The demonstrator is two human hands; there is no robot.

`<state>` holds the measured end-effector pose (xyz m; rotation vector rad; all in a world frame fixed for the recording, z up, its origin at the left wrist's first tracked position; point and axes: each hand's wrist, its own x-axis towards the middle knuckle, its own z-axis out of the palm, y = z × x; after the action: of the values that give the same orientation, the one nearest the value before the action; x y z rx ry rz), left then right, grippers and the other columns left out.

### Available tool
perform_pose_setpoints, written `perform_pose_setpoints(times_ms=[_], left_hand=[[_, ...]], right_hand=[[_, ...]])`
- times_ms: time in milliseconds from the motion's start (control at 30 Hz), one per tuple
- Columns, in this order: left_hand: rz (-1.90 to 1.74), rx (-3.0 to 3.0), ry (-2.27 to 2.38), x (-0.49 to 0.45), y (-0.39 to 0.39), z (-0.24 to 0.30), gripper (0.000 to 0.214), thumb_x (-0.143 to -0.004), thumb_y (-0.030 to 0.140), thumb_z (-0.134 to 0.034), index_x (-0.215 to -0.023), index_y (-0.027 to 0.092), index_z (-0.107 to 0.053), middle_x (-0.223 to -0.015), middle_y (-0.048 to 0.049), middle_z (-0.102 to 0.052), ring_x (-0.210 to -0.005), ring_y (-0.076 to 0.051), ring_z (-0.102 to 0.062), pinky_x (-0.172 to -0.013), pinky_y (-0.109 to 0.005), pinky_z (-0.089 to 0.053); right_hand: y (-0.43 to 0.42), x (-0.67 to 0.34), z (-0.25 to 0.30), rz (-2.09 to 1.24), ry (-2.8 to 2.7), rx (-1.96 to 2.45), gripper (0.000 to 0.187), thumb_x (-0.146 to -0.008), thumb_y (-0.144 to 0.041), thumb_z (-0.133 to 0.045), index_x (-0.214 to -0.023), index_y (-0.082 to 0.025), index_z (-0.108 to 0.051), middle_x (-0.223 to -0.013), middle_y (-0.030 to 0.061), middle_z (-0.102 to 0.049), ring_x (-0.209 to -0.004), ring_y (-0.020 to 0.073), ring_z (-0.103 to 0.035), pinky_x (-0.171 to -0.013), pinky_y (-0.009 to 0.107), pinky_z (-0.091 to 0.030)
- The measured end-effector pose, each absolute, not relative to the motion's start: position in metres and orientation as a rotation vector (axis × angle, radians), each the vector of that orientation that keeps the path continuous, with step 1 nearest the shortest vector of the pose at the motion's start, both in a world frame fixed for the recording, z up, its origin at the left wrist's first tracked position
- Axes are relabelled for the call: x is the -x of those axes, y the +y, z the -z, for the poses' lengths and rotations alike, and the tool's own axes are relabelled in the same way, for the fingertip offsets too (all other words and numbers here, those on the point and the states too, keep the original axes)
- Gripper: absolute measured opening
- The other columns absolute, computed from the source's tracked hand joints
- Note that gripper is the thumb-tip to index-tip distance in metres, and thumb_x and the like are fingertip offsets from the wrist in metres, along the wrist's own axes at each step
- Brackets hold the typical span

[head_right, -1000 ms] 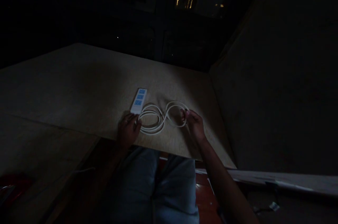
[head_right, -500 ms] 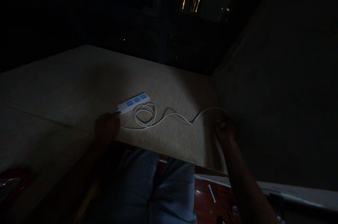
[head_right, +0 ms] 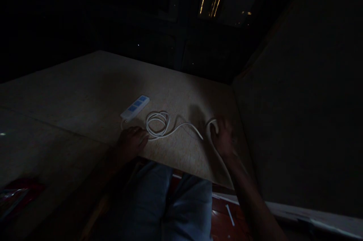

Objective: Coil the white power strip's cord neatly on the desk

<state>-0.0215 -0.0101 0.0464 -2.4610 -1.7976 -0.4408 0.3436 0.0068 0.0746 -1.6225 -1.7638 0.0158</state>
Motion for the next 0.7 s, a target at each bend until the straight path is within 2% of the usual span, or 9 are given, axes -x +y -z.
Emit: perform_pose_setpoints(times_ms=[67, 133, 200, 300, 367, 500, 567, 700], left_hand=[[0.416, 2.54, -1.791, 0.007, -0.014, -0.041, 0.028, -0.091, 0.039, -0.05, -0.095, 0.018, -0.067, -0.096, -0.0128, -0.068, -0.094, -0.028, -0.06, -0.085, -0.042, -0.043], [0.427, 2.558, -1.8, -0.001, -0.015, -0.034, 0.026, -0.09, 0.039, -0.053, -0.097, 0.017, -0.067, -0.098, -0.0134, -0.068, -0.097, -0.029, -0.059, -0.085, -0.043, -0.043], [0.463, 2.587, -1.804, -0.003, -0.013, -0.027, 0.021, -0.09, 0.034, -0.054, -0.094, 0.018, -0.067, -0.097, -0.0123, -0.068, -0.097, -0.028, -0.059, -0.085, -0.041, -0.043], [0.49, 2.639, -1.797, 0.001, -0.009, -0.02, 0.017, -0.091, 0.03, -0.053, -0.09, 0.018, -0.066, -0.093, -0.01, -0.068, -0.093, -0.026, -0.06, -0.084, -0.038, -0.043], [0.492, 2.649, -1.764, 0.006, -0.009, -0.017, 0.017, -0.092, 0.028, -0.052, -0.094, 0.018, -0.066, -0.095, -0.01, -0.068, -0.095, -0.026, -0.059, -0.085, -0.038, -0.043], [0.467, 2.542, -1.834, 0.019, -0.011, -0.016, 0.022, -0.093, 0.025, -0.049, -0.105, 0.017, -0.066, -0.104, -0.0127, -0.066, -0.101, -0.028, -0.057, -0.086, -0.04, -0.043], [0.427, 2.46, -1.936, 0.028, -0.011, -0.019, 0.025, -0.094, 0.024, -0.045, -0.104, 0.017, -0.067, -0.105, -0.0143, -0.065, -0.101, -0.029, -0.057, -0.083, -0.041, -0.043], [0.386, 2.339, -2.096, 0.049, -0.007, -0.027, 0.03, -0.095, 0.022, -0.038, -0.099, 0.017, -0.067, -0.1, -0.0146, -0.063, -0.098, -0.028, -0.057, -0.076, -0.038, -0.044]], right_hand=[[0.001, -0.296, -0.087, 0.015, -2.18, 1.41, 0.042, -0.093, -0.026, -0.046, -0.134, -0.019, -0.051, -0.143, 0.0164, -0.046, -0.132, 0.0299, -0.042, -0.108, 0.051, -0.034], [0.001, -0.254, -0.091, -0.003, -2.516, 1.19, 0.04, -0.092, -0.02, -0.05, -0.132, -0.02, -0.054, -0.142, 0.0153, -0.049, -0.133, 0.0293, -0.041, -0.108, 0.049, -0.032], [0.007, -0.225, -0.085, -0.035, -2.695, 1.135, 0.037, -0.092, -0.018, -0.052, -0.128, -0.018, -0.058, -0.134, 0.0171, -0.055, -0.128, 0.0294, -0.047, -0.105, 0.047, -0.035], [0.024, -0.207, -0.068, -0.02, -2.847, 1.241, 0.031, -0.093, -0.017, -0.051, -0.122, -0.012, -0.061, -0.11, 0.0168, -0.067, -0.105, 0.0274, -0.062, -0.094, 0.042, -0.043], [0.034, -0.209, -0.06, 0.012, -2.921, 1.219, 0.03, -0.093, -0.015, -0.051, -0.121, -0.012, -0.062, -0.104, 0.015, -0.069, -0.098, 0.0254, -0.065, -0.09, 0.039, -0.045], [0.045, -0.232, -0.061, -0.004, -2.959, 1.05, 0.038, -0.094, -0.011, -0.047, -0.131, -0.016, -0.056, -0.113, 0.0137, -0.066, -0.105, 0.0221, -0.061, -0.094, 0.037, -0.043], [0.047, -0.251, -0.068, 0.008, -2.908, 1.113, 0.039, -0.095, -0.012, -0.044, -0.133, -0.016, -0.055, -0.11, 0.0137, -0.065, -0.104, 0.0229, -0.059, -0.093, 0.038, -0.043], [0.059, -0.3, -0.079, -0.007, -2.656, 1.33, 0.031, -0.095, -0.018, -0.041, -0.115, -0.018, -0.065, -0.106, 0.0129, -0.061, -0.098, 0.0244, -0.057, -0.087, 0.038, -0.046]])
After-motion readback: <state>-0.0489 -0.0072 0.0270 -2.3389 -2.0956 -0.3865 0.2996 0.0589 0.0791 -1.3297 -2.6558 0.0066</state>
